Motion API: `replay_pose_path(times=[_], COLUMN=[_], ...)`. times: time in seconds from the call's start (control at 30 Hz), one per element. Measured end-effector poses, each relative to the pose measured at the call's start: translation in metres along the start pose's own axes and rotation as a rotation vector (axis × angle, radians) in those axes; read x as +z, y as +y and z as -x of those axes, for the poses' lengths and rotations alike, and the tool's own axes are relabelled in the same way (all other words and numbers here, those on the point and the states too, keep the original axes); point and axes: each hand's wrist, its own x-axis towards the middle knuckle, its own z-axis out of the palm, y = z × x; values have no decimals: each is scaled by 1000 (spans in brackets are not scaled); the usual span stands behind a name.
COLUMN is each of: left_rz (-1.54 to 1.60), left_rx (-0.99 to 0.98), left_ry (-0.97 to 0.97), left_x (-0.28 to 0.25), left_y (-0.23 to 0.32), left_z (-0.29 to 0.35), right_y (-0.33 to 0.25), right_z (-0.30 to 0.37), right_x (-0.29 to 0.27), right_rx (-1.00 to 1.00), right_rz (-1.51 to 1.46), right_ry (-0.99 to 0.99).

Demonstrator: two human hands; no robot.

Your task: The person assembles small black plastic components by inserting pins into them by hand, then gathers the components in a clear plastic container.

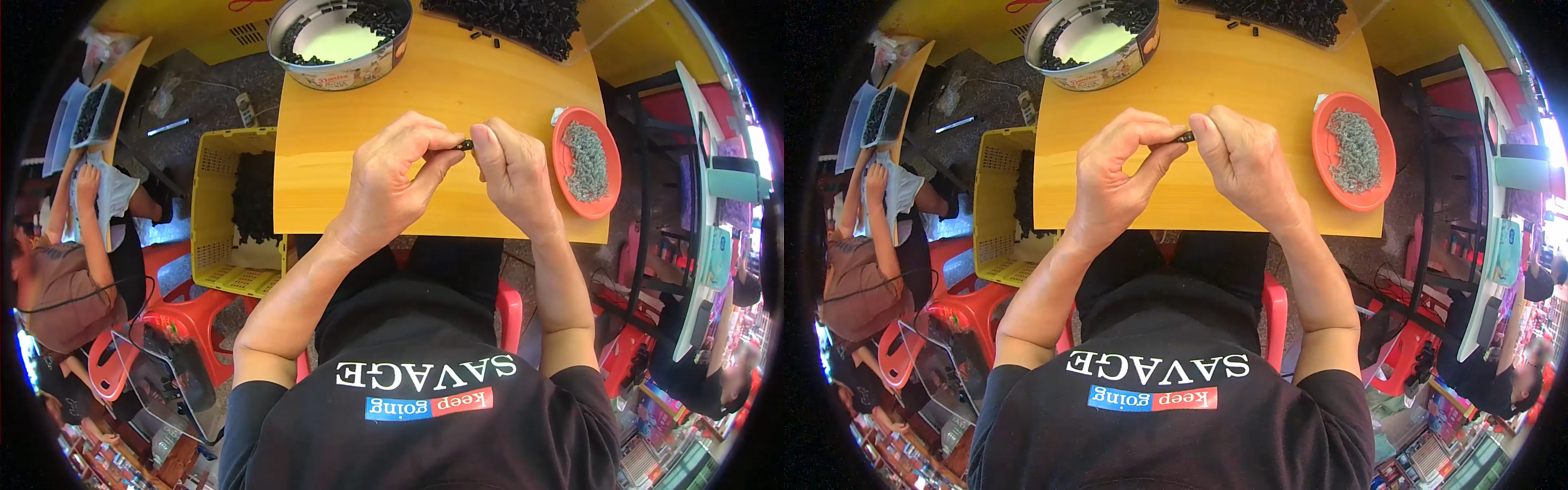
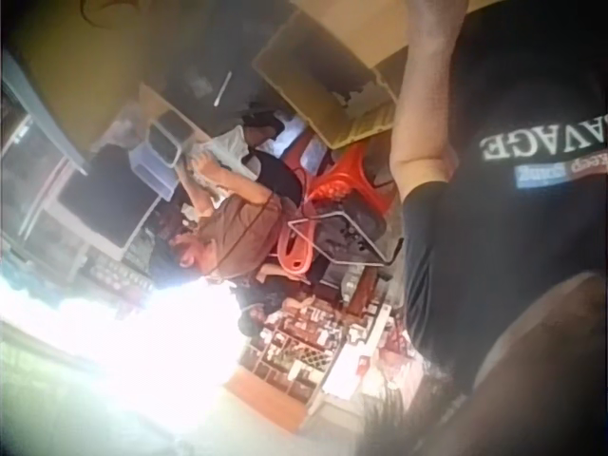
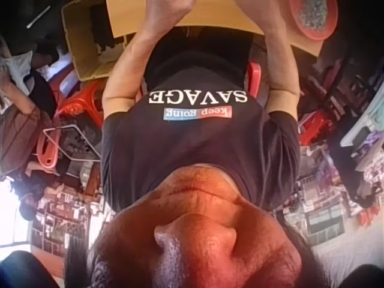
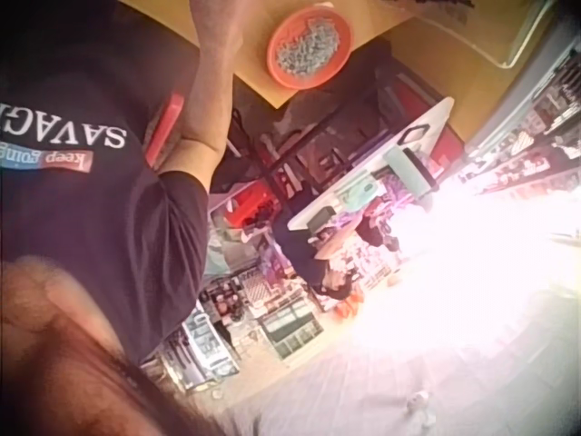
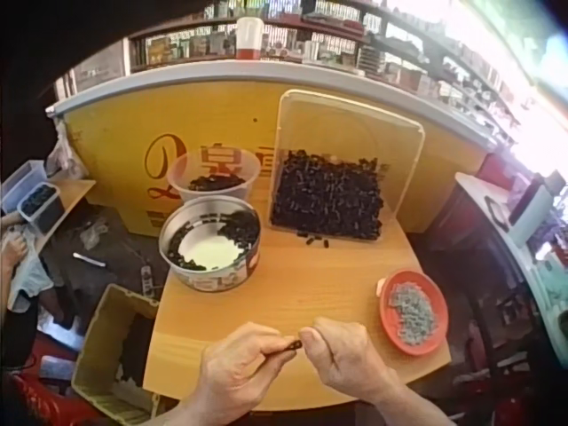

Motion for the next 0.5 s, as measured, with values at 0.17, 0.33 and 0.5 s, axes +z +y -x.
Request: replay_pose_path(times=[0.17, 0.33, 0.5], left_rz=[78, 231, 228], left_rx=[-113, -189, -107], left_ry=[-29, -27, -31], left_x=[-1, 2, 4], left_y=[1, -4, -8], left_z=[0, 4, 4], right_y=[-2, 9, 15], right_z=[2, 16, 28], right_x=[2, -2, 8], right_rx=[81, 379, 495], right_rz=[-94, -652, -1165], right_ry=[30, -41, -132])
